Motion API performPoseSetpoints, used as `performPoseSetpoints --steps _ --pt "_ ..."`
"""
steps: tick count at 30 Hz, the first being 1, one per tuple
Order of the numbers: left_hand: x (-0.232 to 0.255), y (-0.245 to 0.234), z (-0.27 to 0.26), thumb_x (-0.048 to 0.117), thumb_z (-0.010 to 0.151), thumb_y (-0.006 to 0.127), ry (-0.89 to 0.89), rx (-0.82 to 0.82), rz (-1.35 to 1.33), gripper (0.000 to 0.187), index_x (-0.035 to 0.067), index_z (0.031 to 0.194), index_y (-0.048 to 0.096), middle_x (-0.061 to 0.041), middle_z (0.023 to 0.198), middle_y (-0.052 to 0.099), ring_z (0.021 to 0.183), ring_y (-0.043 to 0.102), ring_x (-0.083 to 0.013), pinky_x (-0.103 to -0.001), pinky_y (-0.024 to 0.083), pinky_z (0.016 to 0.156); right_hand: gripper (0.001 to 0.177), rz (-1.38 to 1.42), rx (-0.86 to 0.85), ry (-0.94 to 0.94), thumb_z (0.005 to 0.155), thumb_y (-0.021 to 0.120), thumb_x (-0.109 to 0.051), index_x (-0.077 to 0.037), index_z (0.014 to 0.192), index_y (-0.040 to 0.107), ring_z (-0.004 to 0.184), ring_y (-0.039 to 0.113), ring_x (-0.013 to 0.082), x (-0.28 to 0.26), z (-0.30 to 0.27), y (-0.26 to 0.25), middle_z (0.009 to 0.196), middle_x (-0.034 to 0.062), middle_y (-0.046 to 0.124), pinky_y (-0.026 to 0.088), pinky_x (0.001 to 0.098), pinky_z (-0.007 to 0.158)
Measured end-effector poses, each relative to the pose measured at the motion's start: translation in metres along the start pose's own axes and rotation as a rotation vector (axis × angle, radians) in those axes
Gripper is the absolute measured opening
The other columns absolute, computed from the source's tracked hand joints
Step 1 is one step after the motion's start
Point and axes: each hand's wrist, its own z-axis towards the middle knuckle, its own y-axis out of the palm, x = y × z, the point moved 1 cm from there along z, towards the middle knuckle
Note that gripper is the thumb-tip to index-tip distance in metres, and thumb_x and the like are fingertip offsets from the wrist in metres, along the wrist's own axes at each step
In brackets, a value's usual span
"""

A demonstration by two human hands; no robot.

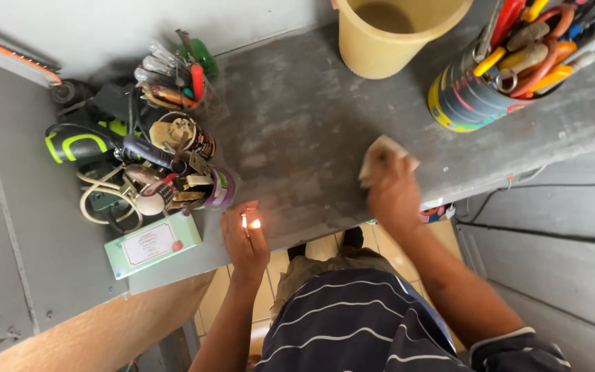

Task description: The recorder is using a piece of sandpaper to smooth or clean a metal or painted surface on a workbench.

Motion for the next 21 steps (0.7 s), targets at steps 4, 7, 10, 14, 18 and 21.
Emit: performPoseSetpoints --steps 4,7,10,14,18,21 --pt "0.0 0.006 -0.001 0.013 0.101 0.054 0.039 -0.002 0.051 0.02 0.005 0.115 0.064 -0.012 0.107 0.067 0.102 0.06 -0.031 -0.041 0.046 0.094 0.058 0.373 -0.086 -0.081 0.075 0.064 0.005 -0.005 0.132 0.063 0.112 0.06 0.0412 -0.024 0.005 -0.041 0.121 0.0214 0.065 0.055 0.0418 0.084" --pt "0.008 0.025 -0.006 0.014 0.099 0.062 0.015 -0.013 0.117 0.017 0.007 0.113 0.066 -0.011 0.108 0.068 0.103 0.062 -0.0295 -0.041 0.048 0.094 0.064 1.03 -0.219 0.017 0.075 0.059 0.011 -0.01 0.136 0.061 0.107 0.066 0.0251 -0.025 0.012 -0.059 0.119 0.0122 0.069 0.056 0.0352 0.088" --pt "0.034 0.05 -0.008 0.027 0.1 0.066 -0.27 -0.098 -0.144 0.027 0.006 0.116 0.069 -0.012 0.105 0.071 0.097 0.065 -0.0256 -0.038 0.053 0.087 0.051 1.403 -0.363 0.311 0.087 0.062 0.005 -0.011 0.135 0.058 0.102 0.067 0.0141 -0.011 0.01 -0.048 0.115 0.0069 0.07 0.058 0.0289 0.084" --pt "0.072 0.075 0.0 0.053 0.1 0.045 -0.715 -0.379 -0.861 0.059 0.004 0.127 0.065 -0.012 0.112 0.073 0.098 0.071 -0.022 -0.035 0.058 0.082 0.038 1.497 -0.322 0.277 0.093 0.067 0.002 -0.007 0.129 0.064 0.106 0.066 0.017 0.008 0.005 -0.048 0.115 0.0098 0.069 0.057 0.0317 0.088" --pt "0.096 0.095 0.001 0.058 0.1 0.042 -0.863 -0.417 -1.187 0.065 0.002 0.128 0.059 -0.014 0.116 0.07 0.101 0.07 -0.0233 -0.04 0.059 0.082 0.056 0.982 0.005 -0.149 0.072 0.072 0.007 -0.015 0.123 0.066 0.113 0.062 0.0282 0.013 0.008 -0.09 0.121 0.0139 0.065 0.055 0.036 0.09" --pt "0.102 0.108 -0.004 0.047 0.103 0.053 -0.808 -0.342 -1.219 0.052 0.0 0.127 0.057 -0.015 0.118 0.066 0.106 0.067 -0.0227 -0.041 0.059 0.09 0.065 0.78 0.069 -0.216 0.071 0.083 0.001 -0.015 0.13 0.063 0.107 0.061 0.0303 0.024 -0.002 -0.088 0.114 0.0098 0.065 0.053 0.0398 0.091"
